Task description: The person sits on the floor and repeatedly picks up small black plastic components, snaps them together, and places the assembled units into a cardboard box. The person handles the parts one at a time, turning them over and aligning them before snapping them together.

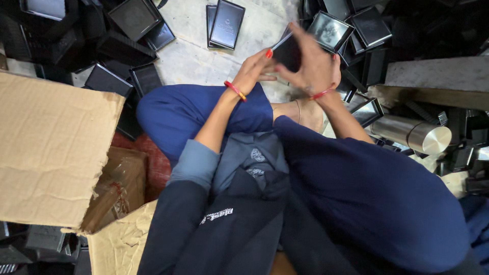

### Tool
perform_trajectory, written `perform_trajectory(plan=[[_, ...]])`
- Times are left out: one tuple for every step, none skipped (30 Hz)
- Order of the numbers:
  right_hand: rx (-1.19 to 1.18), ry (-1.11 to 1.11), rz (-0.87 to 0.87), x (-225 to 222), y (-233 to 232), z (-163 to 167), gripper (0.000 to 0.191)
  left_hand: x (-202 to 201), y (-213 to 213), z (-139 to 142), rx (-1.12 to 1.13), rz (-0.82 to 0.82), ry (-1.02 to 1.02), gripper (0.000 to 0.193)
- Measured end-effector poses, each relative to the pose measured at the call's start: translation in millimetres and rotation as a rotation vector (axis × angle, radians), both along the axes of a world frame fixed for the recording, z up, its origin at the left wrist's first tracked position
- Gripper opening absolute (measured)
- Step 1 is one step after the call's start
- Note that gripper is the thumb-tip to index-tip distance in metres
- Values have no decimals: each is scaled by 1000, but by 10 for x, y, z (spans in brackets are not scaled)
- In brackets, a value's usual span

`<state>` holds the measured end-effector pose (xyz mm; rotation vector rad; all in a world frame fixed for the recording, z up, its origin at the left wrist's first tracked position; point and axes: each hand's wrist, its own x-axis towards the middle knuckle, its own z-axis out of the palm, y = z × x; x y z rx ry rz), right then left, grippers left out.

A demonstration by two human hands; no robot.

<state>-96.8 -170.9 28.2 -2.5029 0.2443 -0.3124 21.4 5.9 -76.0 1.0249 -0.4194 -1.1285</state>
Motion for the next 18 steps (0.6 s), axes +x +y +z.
perform_trajectory(plan=[[-100,-23,-37,-25,-79,46,86,19,-6,-11,-54,-32,21,63],[-236,-34,-57,-55,-167,84,89,41,-8,-15,-15,-6,-8,64],[-374,-46,-76,-64,-300,127,92,68,-9,-12,24,21,-39,65],[-513,-61,-96,-60,-415,155,95,100,-5,-5,61,48,-73,67],[-505,33,-82,-58,-490,161,100,126,-1,8,75,83,-74,66],[-496,125,-67,-47,-558,165,105,151,7,22,89,119,-76,65],[-486,216,-52,-50,-606,172,110,172,13,36,103,155,-79,65],[-435,207,-106,-70,-642,191,107,179,19,49,115,167,-70,63],[-382,194,-157,-70,-672,213,104,185,21,59,128,184,-64,62],[-326,184,-207,-70,-653,220,101,183,23,65,145,200,-57,61],[-244,85,-163,-58,-610,218,98,172,21,66,86,180,-73,63],[-160,-15,-124,-16,-556,208,94,165,19,62,29,156,-90,65],[-77,-114,-87,17,-484,196,91,149,16,53,-29,129,-106,69],[-1,-116,-23,49,-349,147,88,141,10,39,-85,109,-61,69],[72,-122,40,97,-178,76,85,132,5,24,-144,87,-19,69],[143,-128,105,153,-58,24,82,134,3,5,-205,67,22,69],[162,-56,60,173,27,-7,83,135,7,-11,-158,69,45,67],[187,18,20,171,109,-36,85,140,16,-28,-107,72,68,65]])
